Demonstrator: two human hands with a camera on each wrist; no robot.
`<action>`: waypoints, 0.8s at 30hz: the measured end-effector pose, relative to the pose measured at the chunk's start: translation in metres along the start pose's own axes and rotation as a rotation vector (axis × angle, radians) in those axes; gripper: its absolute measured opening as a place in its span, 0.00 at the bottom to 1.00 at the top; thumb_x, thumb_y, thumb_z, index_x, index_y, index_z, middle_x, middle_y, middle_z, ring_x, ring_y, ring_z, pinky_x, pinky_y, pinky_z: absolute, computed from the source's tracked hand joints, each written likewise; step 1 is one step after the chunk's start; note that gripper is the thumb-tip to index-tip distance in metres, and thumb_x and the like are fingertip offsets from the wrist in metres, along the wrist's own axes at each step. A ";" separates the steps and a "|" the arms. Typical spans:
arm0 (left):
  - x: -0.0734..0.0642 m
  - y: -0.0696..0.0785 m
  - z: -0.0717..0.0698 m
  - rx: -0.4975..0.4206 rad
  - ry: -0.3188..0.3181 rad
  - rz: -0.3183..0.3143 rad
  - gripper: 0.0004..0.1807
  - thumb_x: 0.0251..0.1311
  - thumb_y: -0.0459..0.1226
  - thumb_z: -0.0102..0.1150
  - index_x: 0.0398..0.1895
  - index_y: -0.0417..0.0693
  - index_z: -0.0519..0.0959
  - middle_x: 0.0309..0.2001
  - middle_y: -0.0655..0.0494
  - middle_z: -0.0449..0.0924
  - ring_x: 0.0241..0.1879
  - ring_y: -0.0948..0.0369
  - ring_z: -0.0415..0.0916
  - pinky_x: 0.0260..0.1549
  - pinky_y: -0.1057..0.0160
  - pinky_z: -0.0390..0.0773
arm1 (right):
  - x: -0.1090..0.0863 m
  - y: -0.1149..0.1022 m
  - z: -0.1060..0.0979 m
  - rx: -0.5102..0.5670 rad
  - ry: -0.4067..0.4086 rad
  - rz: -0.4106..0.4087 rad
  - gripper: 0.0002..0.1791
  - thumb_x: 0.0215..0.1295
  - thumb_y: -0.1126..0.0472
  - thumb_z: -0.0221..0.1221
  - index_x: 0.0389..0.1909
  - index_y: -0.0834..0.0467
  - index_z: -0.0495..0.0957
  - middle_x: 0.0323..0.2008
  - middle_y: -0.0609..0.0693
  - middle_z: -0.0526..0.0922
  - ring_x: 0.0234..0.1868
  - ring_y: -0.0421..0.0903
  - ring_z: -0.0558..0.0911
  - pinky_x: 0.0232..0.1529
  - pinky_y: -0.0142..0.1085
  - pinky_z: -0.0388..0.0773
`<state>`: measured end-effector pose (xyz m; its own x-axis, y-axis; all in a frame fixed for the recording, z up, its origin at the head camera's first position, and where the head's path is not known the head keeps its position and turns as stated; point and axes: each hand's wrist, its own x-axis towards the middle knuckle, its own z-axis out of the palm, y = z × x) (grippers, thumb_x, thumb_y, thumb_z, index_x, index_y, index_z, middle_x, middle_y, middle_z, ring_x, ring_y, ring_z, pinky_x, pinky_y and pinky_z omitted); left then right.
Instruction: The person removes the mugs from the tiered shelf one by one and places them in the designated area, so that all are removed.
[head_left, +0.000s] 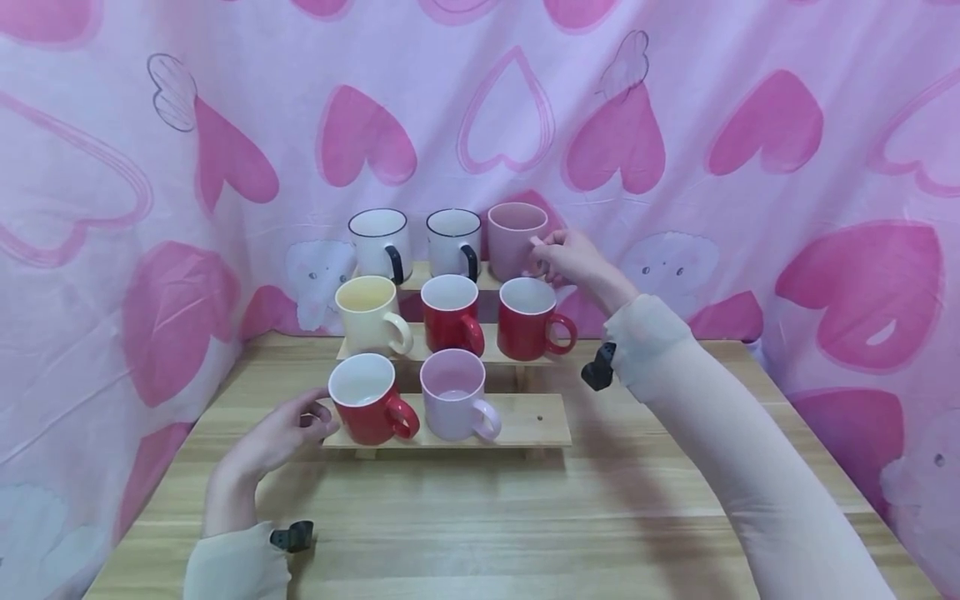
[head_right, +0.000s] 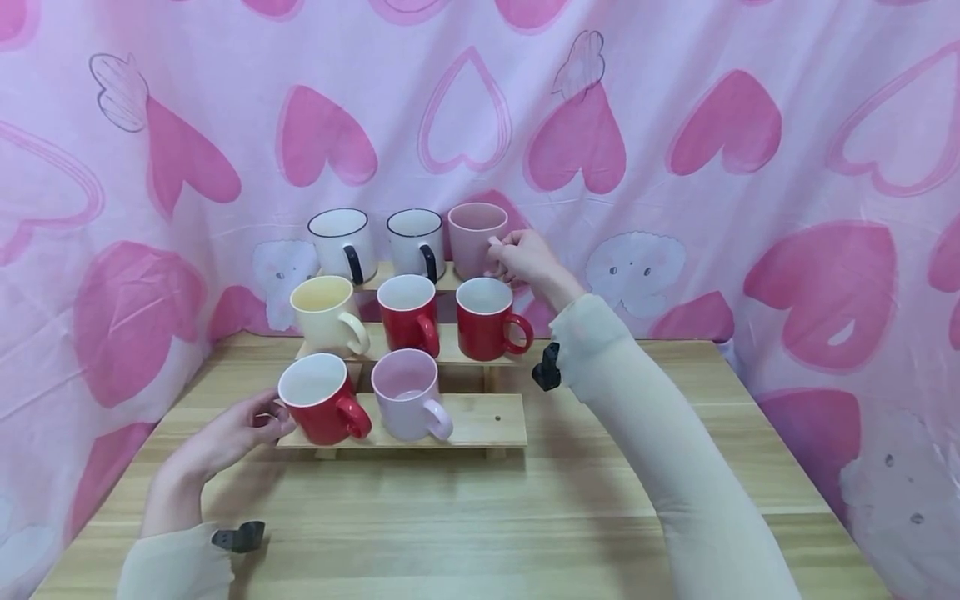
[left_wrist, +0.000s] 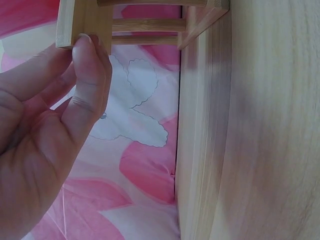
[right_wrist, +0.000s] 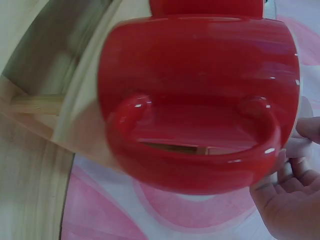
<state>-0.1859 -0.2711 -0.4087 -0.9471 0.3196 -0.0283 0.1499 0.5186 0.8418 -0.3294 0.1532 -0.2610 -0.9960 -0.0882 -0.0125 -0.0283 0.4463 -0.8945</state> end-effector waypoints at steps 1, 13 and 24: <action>0.000 0.000 0.000 -0.001 -0.002 -0.002 0.27 0.65 0.34 0.61 0.64 0.35 0.66 0.39 0.47 0.75 0.38 0.54 0.74 0.36 0.60 0.78 | 0.001 -0.001 -0.001 -0.001 -0.009 0.013 0.15 0.70 0.51 0.57 0.39 0.60 0.72 0.38 0.60 0.81 0.33 0.50 0.78 0.40 0.44 0.79; -0.001 -0.002 0.001 -0.013 0.003 0.007 0.27 0.64 0.34 0.61 0.64 0.36 0.66 0.40 0.47 0.76 0.41 0.53 0.74 0.36 0.58 0.79 | 0.001 -0.002 -0.011 0.042 -0.016 0.063 0.13 0.67 0.62 0.61 0.48 0.65 0.74 0.45 0.63 0.81 0.47 0.55 0.84 0.52 0.44 0.78; -0.003 -0.004 0.000 -0.007 0.006 0.006 0.26 0.65 0.34 0.61 0.64 0.38 0.66 0.40 0.46 0.76 0.42 0.52 0.74 0.38 0.54 0.80 | -0.013 0.001 -0.023 0.067 0.050 0.015 0.16 0.69 0.58 0.61 0.50 0.64 0.76 0.46 0.62 0.80 0.48 0.58 0.81 0.53 0.46 0.78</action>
<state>-0.1837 -0.2739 -0.4124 -0.9479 0.3180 -0.0196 0.1541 0.5113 0.8455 -0.3183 0.1750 -0.2515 -0.9993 -0.0362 -0.0053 -0.0091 0.3860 -0.9224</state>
